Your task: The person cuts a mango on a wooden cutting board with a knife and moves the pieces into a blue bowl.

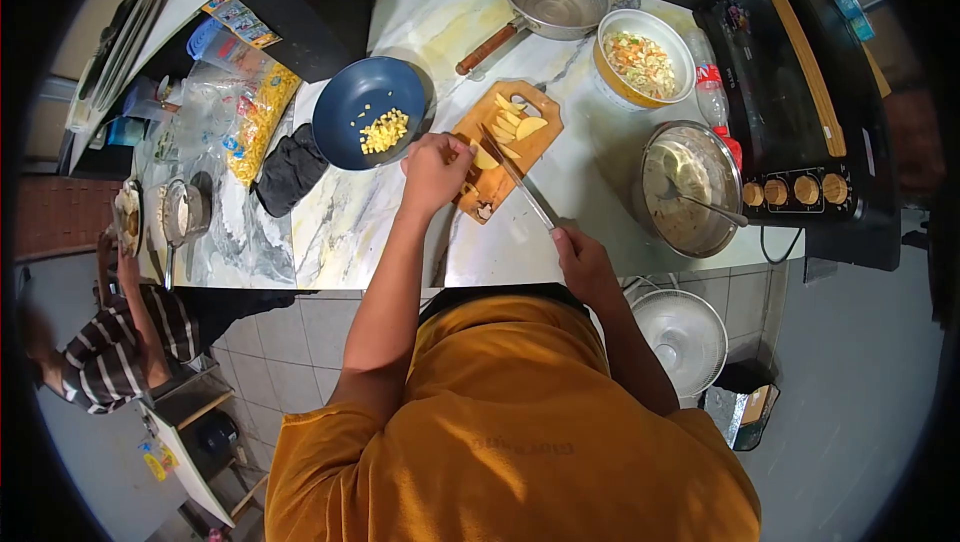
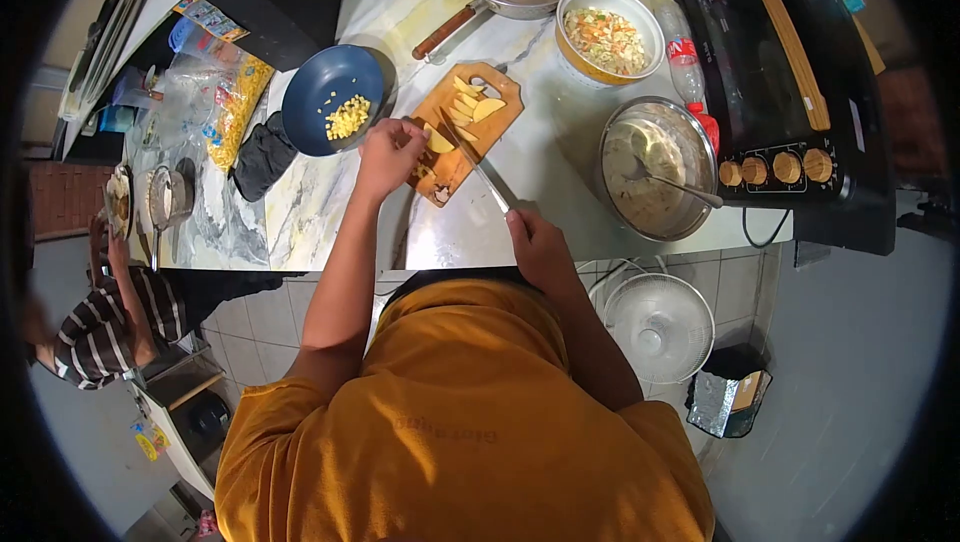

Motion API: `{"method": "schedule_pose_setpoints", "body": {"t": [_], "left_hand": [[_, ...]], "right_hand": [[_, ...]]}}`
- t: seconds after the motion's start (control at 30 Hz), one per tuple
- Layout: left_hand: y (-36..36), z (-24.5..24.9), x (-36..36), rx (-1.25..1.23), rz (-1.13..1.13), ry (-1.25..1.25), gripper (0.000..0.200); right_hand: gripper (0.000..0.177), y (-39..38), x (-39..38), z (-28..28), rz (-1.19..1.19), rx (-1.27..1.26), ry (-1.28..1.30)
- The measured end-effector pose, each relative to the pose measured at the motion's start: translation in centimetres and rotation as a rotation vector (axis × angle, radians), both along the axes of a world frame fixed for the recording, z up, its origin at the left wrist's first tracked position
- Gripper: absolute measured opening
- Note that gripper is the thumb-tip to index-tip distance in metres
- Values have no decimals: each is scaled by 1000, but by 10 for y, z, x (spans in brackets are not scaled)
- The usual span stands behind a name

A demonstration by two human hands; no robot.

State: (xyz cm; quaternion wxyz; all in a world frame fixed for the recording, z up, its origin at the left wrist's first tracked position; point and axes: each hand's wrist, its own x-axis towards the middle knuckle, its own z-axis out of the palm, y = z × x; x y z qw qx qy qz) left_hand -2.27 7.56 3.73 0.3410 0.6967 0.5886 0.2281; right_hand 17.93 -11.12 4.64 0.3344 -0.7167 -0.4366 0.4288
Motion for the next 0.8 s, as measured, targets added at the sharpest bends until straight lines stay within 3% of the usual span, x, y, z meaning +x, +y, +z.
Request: {"method": "schedule_pose_setpoints", "body": {"t": [0.27,0.47,0.53,0.8], "left_hand": [[-1,-7,12,-45,-23,45,18],[-16,-6,10,195,0,164,22],[-20,-7,6,271,-142,182,31],[-25,-11,8,243,-135,172,36]], "right_hand": [[38,19,5,10,2,-30,-129],[35,18,-2,6,2,0,-116],[34,17,-5,3,25,-7,-118],[32,22,-17,-1,54,28,-138]]}}
